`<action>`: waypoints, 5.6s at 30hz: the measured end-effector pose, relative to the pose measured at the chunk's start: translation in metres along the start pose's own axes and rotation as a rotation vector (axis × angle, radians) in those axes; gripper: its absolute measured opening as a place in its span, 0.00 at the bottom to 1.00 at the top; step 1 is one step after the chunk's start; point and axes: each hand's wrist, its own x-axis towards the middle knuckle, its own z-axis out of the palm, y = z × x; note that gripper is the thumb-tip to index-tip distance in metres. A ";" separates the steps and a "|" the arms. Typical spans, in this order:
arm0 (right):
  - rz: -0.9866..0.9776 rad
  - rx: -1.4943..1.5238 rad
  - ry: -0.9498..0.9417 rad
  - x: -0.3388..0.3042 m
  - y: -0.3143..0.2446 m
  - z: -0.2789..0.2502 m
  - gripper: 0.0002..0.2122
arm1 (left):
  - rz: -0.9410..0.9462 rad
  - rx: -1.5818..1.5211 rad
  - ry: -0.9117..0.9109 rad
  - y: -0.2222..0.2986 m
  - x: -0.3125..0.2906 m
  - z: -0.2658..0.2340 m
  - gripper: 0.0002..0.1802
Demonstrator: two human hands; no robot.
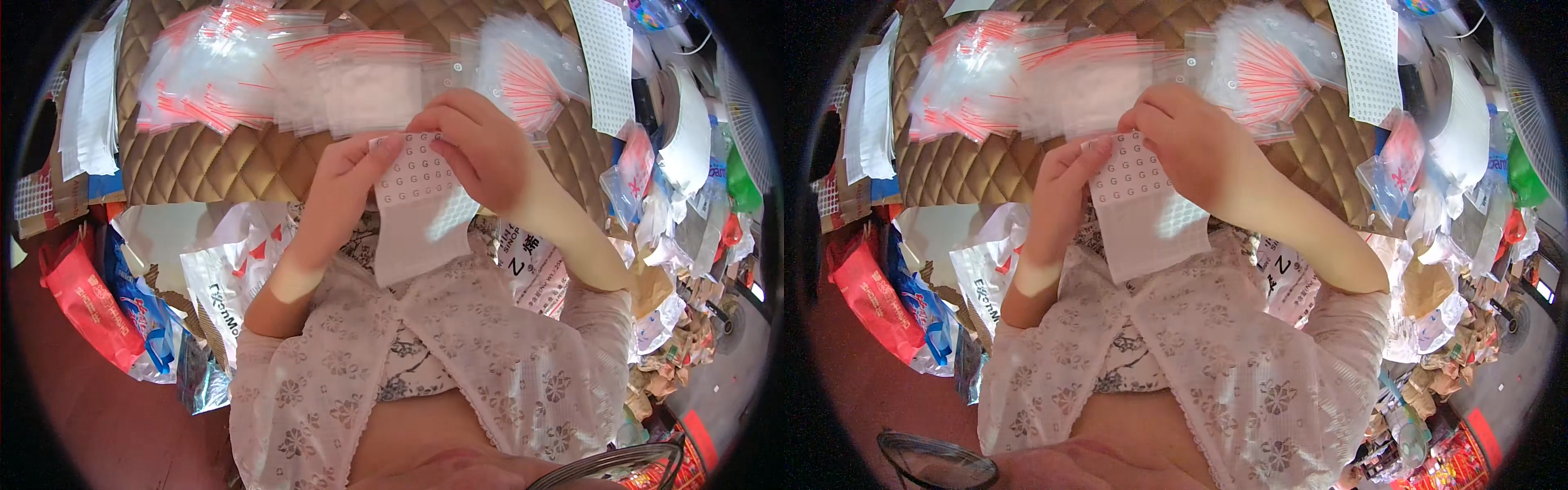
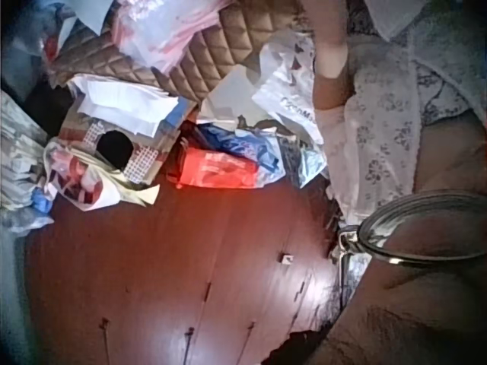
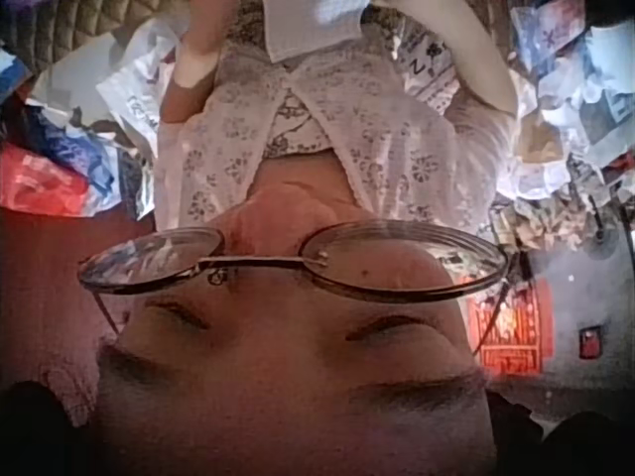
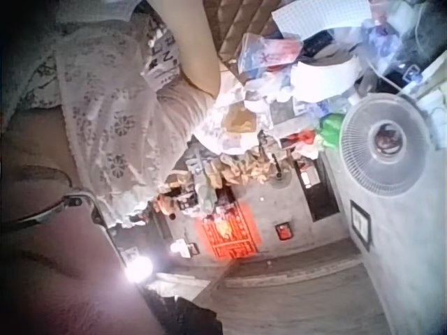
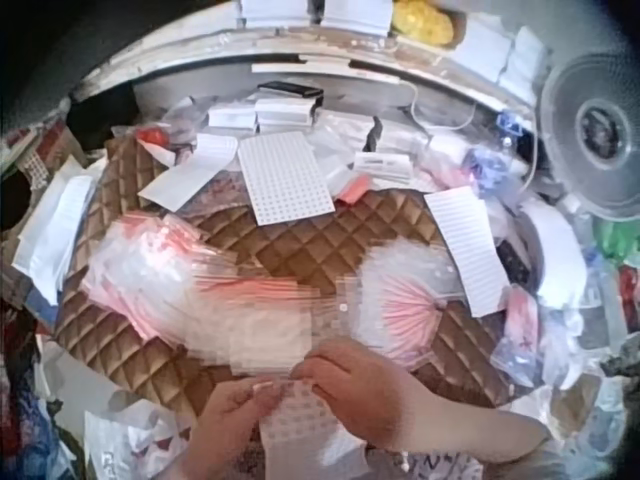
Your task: The person peels size stickers from a sticker sheet and sticks them onto plastic bags one by one by hand.
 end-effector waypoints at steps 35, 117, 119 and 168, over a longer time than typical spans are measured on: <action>0.086 -0.244 -0.199 0.085 0.068 0.012 0.09 | 0.837 1.395 -0.044 -0.032 0.039 -0.008 0.17; 0.331 0.213 -0.061 -0.027 0.014 -0.026 0.07 | 0.275 0.205 0.304 -0.001 0.001 0.004 0.07; 0.323 0.240 -0.026 -0.033 0.013 -0.023 0.07 | 0.284 0.089 0.323 0.004 0.000 0.010 0.04; 0.019 0.039 -0.044 -0.030 0.007 -0.036 0.10 | 0.132 0.439 -0.001 0.009 0.009 0.015 0.11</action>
